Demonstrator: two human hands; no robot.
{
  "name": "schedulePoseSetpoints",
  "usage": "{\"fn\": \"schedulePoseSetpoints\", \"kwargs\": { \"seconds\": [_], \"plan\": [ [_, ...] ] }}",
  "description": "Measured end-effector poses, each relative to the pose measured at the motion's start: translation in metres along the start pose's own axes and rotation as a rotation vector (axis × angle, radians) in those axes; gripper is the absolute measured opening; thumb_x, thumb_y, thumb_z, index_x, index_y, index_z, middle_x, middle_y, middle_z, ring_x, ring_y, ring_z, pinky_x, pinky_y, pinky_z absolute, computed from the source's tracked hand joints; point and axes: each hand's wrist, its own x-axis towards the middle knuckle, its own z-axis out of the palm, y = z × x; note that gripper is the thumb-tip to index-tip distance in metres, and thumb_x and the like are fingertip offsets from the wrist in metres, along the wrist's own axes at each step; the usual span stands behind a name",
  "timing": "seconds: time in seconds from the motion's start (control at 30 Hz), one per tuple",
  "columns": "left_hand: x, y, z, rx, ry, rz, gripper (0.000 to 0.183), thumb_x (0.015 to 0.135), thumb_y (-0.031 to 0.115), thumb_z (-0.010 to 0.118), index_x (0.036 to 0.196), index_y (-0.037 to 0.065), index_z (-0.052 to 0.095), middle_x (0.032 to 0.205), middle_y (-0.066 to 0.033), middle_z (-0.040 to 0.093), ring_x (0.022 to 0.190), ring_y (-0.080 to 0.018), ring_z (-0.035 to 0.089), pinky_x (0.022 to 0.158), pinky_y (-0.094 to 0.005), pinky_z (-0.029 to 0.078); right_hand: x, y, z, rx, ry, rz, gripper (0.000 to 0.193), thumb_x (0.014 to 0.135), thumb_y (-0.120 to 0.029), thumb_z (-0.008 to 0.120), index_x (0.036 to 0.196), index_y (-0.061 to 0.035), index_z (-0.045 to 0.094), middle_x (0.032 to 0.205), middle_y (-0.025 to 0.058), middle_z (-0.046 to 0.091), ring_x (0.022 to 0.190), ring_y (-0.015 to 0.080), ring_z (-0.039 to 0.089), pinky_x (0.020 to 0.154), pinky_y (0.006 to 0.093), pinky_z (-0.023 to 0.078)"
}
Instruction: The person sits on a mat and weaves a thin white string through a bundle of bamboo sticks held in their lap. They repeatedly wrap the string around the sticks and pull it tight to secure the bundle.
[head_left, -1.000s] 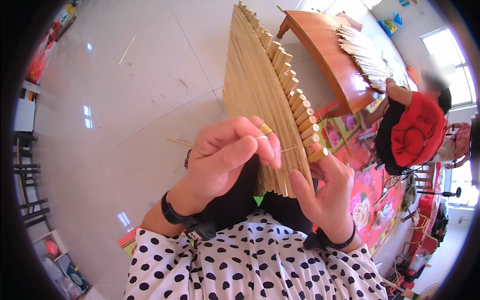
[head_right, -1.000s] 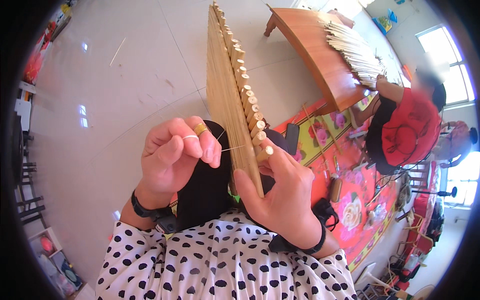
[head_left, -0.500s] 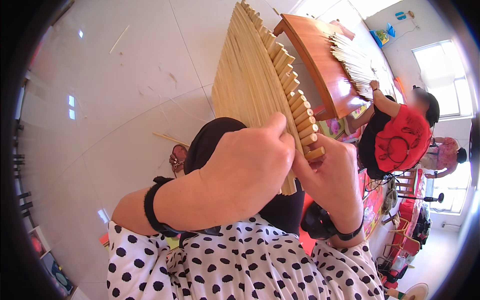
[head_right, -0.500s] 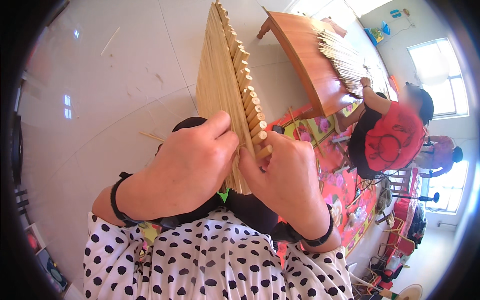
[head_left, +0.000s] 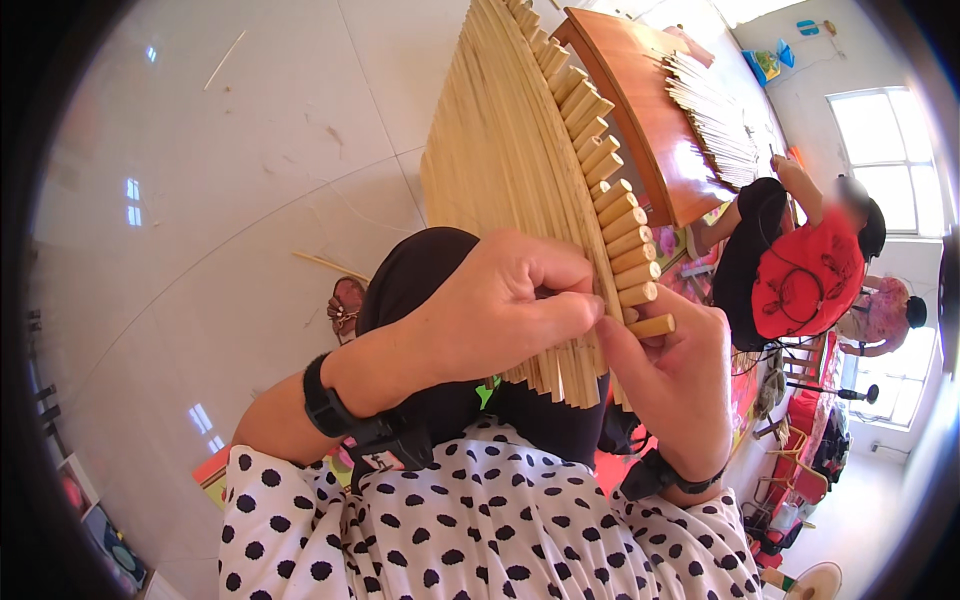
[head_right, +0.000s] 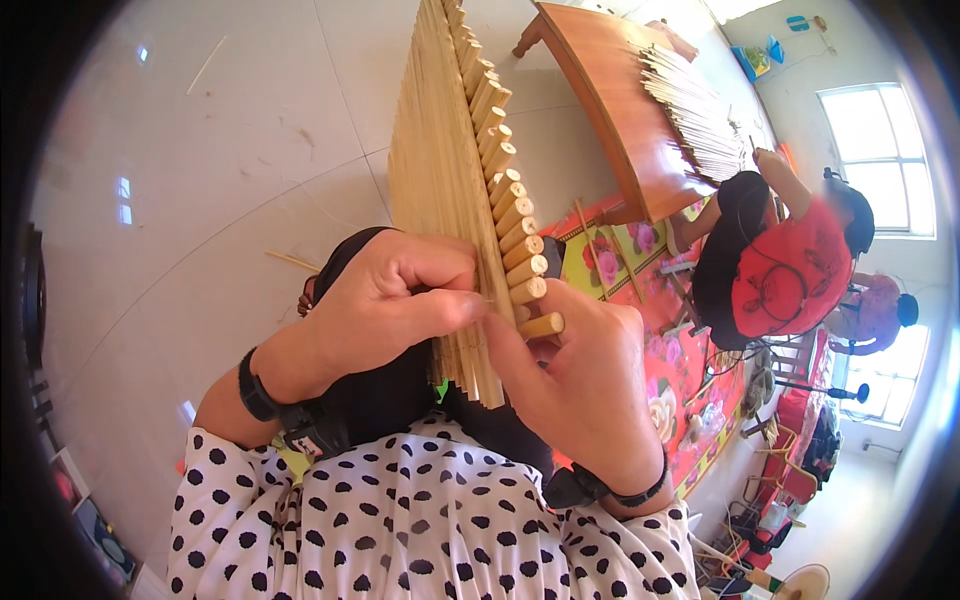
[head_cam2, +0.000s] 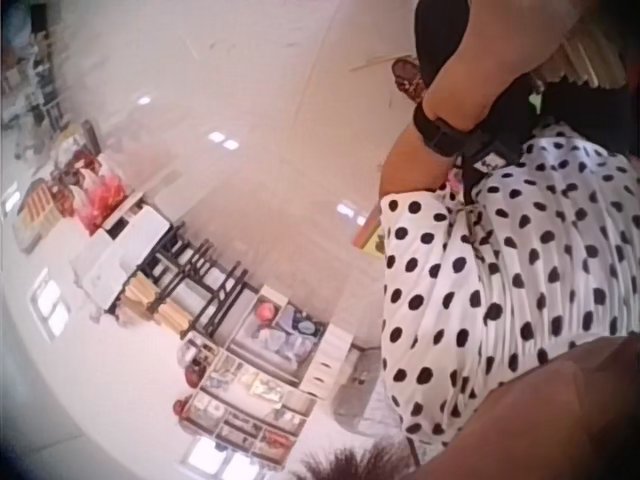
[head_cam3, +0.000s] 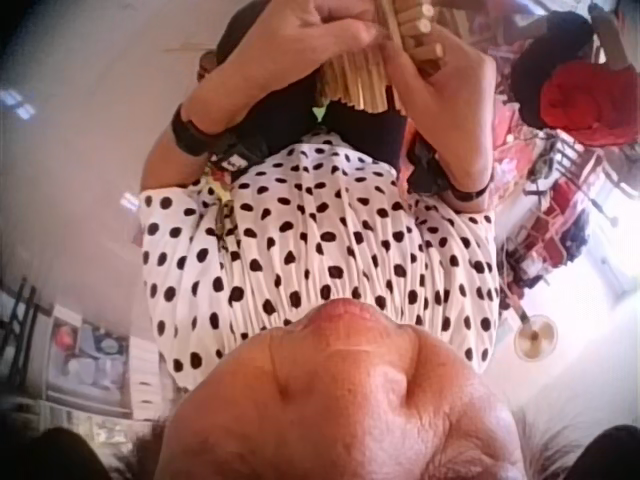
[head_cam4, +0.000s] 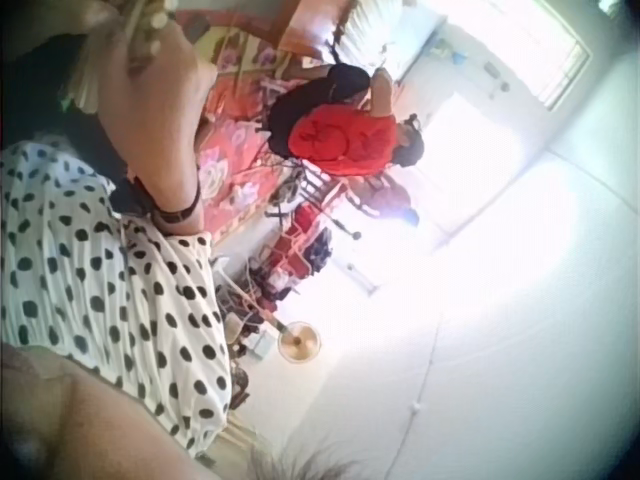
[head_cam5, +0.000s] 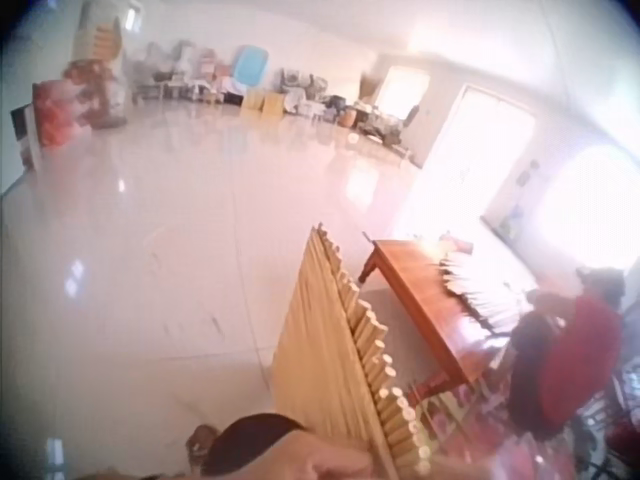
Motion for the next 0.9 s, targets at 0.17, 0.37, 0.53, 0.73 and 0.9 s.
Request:
{"fn": "schedulePoseSetpoints", "kwargs": {
  "seconds": [0.17, 0.37, 0.53, 0.73, 0.9],
  "plan": [
    [0.001, 0.008, -0.003, 0.168, -0.037, 0.029, 0.027, 0.086, 0.012, 0.064, 0.065, -0.002, 0.053, 0.060, -0.0028, 0.046, 0.057, -0.0065, 0.042, 0.051, -0.0275, 0.034, 0.001, 0.013, -0.004, 0.039, -0.038, -0.077, 0.017, 0.083, -0.006, 0.072, 0.093, 0.0057, 0.064, 0.075, 0.0099, 0.068, 0.063, 0.0122, 0.066, 0.058, 0.0246, 0.054],
    [-0.007, 0.012, -0.004, 0.250, 0.004, 0.059, 0.029, 0.085, 0.015, 0.071, 0.066, -0.001, 0.056, 0.068, -0.0037, 0.050, 0.054, -0.0086, 0.043, 0.049, -0.0263, 0.032, 0.002, 0.049, -0.013, 0.323, -0.096, -0.296, 0.059, 0.090, -0.038, 0.063, 0.131, 0.0041, 0.053, 0.128, 0.0201, 0.057, 0.113, 0.0264, 0.061, 0.084, 0.0354, 0.054],
    [-0.007, -0.003, -0.013, 0.176, 0.000, 0.109, 0.029, 0.083, 0.010, 0.071, 0.063, 0.001, 0.053, 0.074, -0.0043, 0.053, 0.060, -0.0100, 0.048, 0.053, -0.0261, 0.033, 0.021, 0.075, 0.018, 0.265, -0.129, -0.644, 0.080, 0.096, -0.051, 0.048, 0.148, 0.0078, 0.029, 0.151, 0.0284, 0.030, 0.138, 0.0402, 0.036, 0.112, 0.0421, 0.031],
    [-0.025, -0.003, -0.026, -0.014, 0.176, 0.092, 0.026, 0.074, 0.011, 0.070, 0.060, 0.000, 0.052, 0.092, -0.0186, 0.066, 0.086, -0.0271, 0.064, 0.077, -0.0340, 0.049, 0.026, 0.085, 0.053, 0.415, -0.178, -0.687, 0.086, 0.098, -0.057, 0.043, 0.150, 0.0085, 0.024, 0.153, 0.0297, 0.025, 0.143, 0.0409, 0.030, 0.114, 0.0432, 0.030],
    [-0.047, -0.002, -0.025, -0.213, 0.397, 0.078, 0.020, 0.069, 0.015, 0.068, 0.067, -0.003, 0.060, 0.095, -0.0229, 0.070, 0.086, -0.0304, 0.068, 0.079, -0.0361, 0.055, 0.035, 0.089, 0.066, 0.472, -0.224, -0.792, 0.082, 0.094, -0.051, 0.054, 0.147, 0.0071, 0.030, 0.152, 0.0277, 0.029, 0.138, 0.0448, 0.034, 0.112, 0.0489, 0.032]
  ]
}}
